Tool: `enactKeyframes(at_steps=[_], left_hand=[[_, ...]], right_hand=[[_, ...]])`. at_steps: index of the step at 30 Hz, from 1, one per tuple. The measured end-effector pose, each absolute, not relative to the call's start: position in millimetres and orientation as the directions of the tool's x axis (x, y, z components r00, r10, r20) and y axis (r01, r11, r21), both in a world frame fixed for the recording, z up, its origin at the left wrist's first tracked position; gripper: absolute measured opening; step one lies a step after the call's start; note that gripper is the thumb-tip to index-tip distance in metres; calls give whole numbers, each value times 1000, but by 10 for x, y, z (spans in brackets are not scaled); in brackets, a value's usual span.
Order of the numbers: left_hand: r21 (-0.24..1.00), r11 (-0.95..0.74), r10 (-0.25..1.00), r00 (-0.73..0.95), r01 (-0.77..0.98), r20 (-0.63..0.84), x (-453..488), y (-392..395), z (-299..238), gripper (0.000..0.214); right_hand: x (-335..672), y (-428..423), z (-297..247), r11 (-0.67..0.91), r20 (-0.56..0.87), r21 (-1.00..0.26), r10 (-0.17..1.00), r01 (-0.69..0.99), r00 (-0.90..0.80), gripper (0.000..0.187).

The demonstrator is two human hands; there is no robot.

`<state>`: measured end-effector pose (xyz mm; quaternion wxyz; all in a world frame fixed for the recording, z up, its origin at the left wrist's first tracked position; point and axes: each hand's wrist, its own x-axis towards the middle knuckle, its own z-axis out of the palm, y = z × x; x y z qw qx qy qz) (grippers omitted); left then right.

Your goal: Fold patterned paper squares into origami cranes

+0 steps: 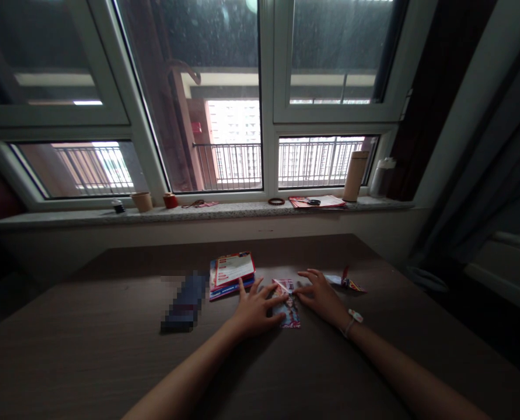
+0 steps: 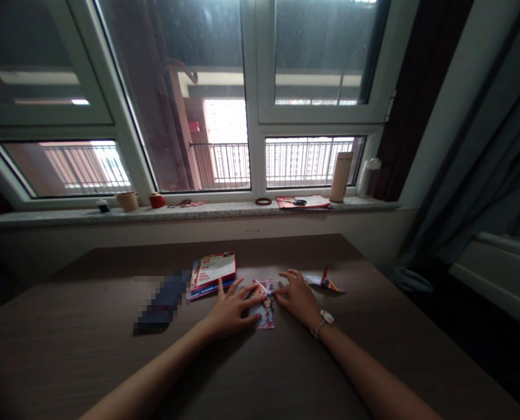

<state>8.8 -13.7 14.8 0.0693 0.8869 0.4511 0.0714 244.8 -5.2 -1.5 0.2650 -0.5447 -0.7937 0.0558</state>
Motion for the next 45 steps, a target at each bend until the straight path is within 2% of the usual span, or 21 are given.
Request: enactKeyframes(at_steps=[11, 22, 28, 36, 42, 45], left_hand=[[190, -588, 807, 587, 786, 72, 89, -126, 139, 47], [205, -589, 807, 585, 782, 84, 91, -116, 137, 47], [212, -591, 805, 588, 779, 85, 92, -110, 126, 49], [228, -584, 809, 581, 779, 87, 91, -84, 89, 51], [263, -574, 814, 576, 775, 80, 95, -104, 134, 48], [291, -570, 817, 567, 768, 105, 103, -107, 134, 49]], right_hand=[[2380, -1, 24, 287, 400, -301, 904, 910, -152, 20], [2350, 87, -121, 222, 478, -171, 871, 960, -117, 25], [2354, 65, -124, 226, 466, -153, 875, 962, -132, 27], [2399, 56, -134, 292, 430, -188, 883, 938, -189, 36], [2407, -7, -76, 530, 372, -176, 816, 829, -443, 37], [2402, -12, -58, 571, 342, -213, 804, 793, -487, 37]])
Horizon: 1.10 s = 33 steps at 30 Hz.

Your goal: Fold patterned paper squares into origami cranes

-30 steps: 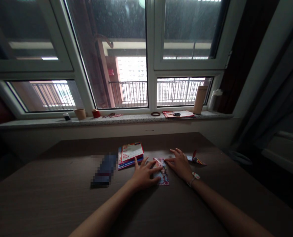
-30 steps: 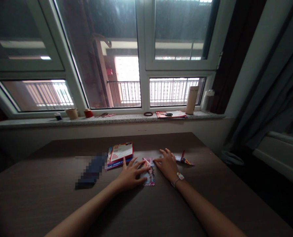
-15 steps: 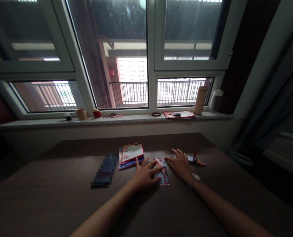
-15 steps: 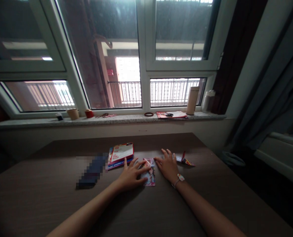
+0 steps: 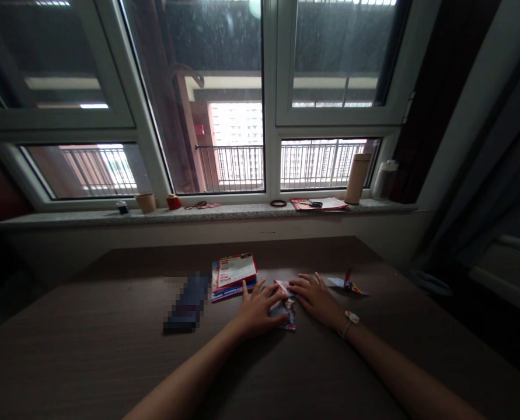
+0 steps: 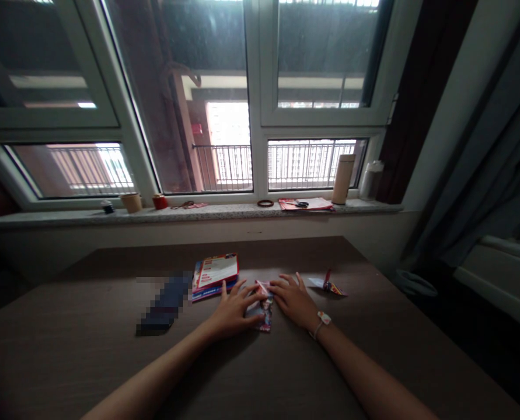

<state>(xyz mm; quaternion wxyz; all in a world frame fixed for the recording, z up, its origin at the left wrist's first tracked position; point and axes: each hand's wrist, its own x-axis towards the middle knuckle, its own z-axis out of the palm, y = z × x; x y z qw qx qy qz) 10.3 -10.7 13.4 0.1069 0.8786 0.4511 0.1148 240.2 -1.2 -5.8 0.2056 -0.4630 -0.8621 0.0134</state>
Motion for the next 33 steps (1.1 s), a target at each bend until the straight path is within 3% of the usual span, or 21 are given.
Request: enactKeyframes(at_steps=[10, 20, 26, 33], left_hand=[[272, -558, 830, 524, 784, 193, 108, -109, 72, 52], [270, -501, 858, 431, 823, 279, 115, -69, 0, 31], [267, -489, 864, 420, 831, 278, 121, -70, 21, 26], [261, -495, 860, 426, 829, 280, 106, -47, -7, 27]], right_hand=[[2380, -46, -53, 556, 463, -172, 774, 813, -431, 25], [2437, -97, 3, 573, 475, -217, 769, 790, -428, 11], [2456, -99, 30, 650, 408, -319, 751, 690, -519, 14], [2460, -102, 11, 670, 436, -269, 725, 692, -533, 21]])
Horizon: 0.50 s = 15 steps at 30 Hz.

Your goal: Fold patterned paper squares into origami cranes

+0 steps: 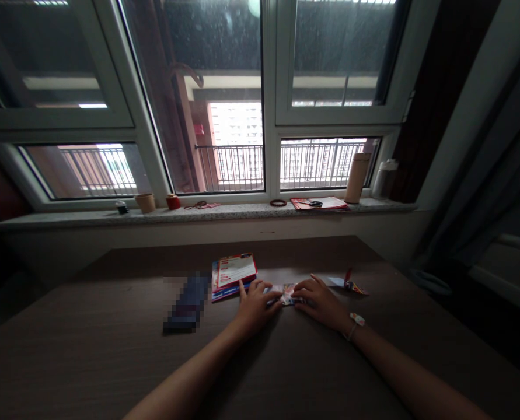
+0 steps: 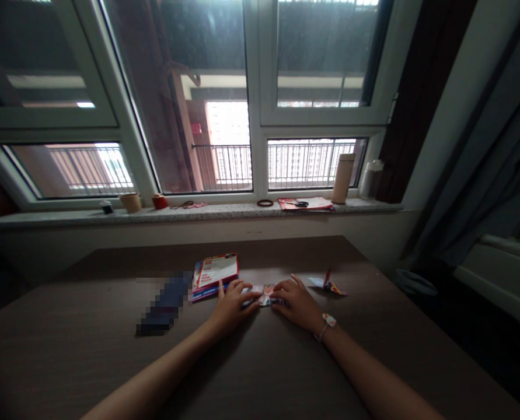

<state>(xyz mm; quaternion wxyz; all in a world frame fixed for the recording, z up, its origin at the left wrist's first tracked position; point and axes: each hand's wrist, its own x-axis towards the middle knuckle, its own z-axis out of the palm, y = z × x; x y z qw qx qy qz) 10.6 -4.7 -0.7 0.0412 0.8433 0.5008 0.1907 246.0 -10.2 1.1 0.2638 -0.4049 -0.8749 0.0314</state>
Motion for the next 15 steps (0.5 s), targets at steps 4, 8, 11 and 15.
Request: enactKeyframes(at_steps=[4, 8, 11, 15], left_hand=[[268, -493, 864, 432, 828, 258, 107, -47, 18, 27], [277, -501, 863, 449, 820, 230, 114, -58, 49, 28], [279, -501, 863, 451, 819, 226, 119, -68, 65, 27], [275, -500, 864, 450, 821, 226, 122, -66, 59, 25]], right_hand=[[2444, -117, 12, 707, 456, -215, 682, 673, -571, 22], [2419, -124, 12, 743, 469, -152, 634, 651, -614, 20], [2401, -134, 12, 759, 468, -121, 612, 640, -637, 21], [2382, -143, 12, 757, 480, -97, 604, 646, -636, 22]])
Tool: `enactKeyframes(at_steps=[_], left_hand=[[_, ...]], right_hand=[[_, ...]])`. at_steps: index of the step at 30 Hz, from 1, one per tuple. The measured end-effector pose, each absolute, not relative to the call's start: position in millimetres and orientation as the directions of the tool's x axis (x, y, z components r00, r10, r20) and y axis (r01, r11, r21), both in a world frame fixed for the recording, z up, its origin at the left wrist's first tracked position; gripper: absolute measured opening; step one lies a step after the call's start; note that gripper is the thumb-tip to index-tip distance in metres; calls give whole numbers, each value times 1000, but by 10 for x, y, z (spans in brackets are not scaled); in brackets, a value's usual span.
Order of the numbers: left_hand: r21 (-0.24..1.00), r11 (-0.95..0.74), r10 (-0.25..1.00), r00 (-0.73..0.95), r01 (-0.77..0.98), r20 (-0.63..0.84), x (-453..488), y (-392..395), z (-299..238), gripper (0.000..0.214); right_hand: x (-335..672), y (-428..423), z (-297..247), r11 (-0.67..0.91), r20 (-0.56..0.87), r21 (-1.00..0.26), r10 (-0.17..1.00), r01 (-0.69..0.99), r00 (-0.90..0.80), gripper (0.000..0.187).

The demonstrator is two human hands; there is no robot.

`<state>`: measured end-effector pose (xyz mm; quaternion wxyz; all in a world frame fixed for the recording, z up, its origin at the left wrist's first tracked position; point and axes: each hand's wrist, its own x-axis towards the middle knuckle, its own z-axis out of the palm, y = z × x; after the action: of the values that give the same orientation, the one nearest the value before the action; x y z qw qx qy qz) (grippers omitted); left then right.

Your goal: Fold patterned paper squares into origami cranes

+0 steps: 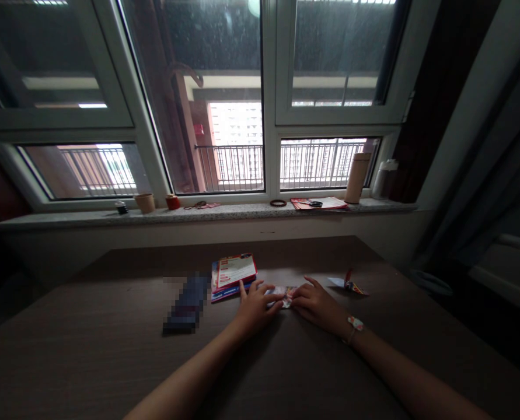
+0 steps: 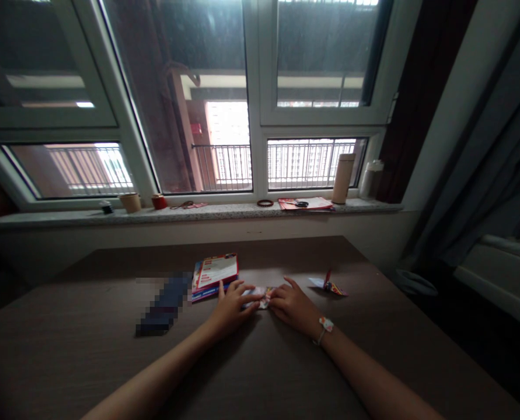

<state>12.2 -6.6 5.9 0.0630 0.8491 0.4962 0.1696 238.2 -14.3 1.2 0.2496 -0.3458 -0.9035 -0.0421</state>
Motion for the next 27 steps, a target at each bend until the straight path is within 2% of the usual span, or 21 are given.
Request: enactKeyframes(at_steps=[6, 15, 19, 23, 27], left_hand=[[270, -493, 866, 434, 827, 249, 121, -49, 31, 24], [289, -479, 873, 417, 829, 253, 136, -54, 53, 25], [310, -473, 879, 415, 825, 236, 131, -59, 72, 25], [323, -473, 880, 421, 820, 222, 121, -59, 79, 25], [328, -489, 871, 433, 808, 233, 119, -59, 77, 26]], right_hand=[[2338, -142, 6, 727, 464, -80, 633, 682, -620, 20], [2275, -121, -33, 630, 437, -179, 739, 756, -513, 19], [2290, -132, -18, 563, 465, -221, 778, 796, -422, 17], [2318, -131, -8, 470, 480, -290, 825, 833, -298, 23], [2339, -123, -30, 461, 514, -276, 812, 843, -275, 25]])
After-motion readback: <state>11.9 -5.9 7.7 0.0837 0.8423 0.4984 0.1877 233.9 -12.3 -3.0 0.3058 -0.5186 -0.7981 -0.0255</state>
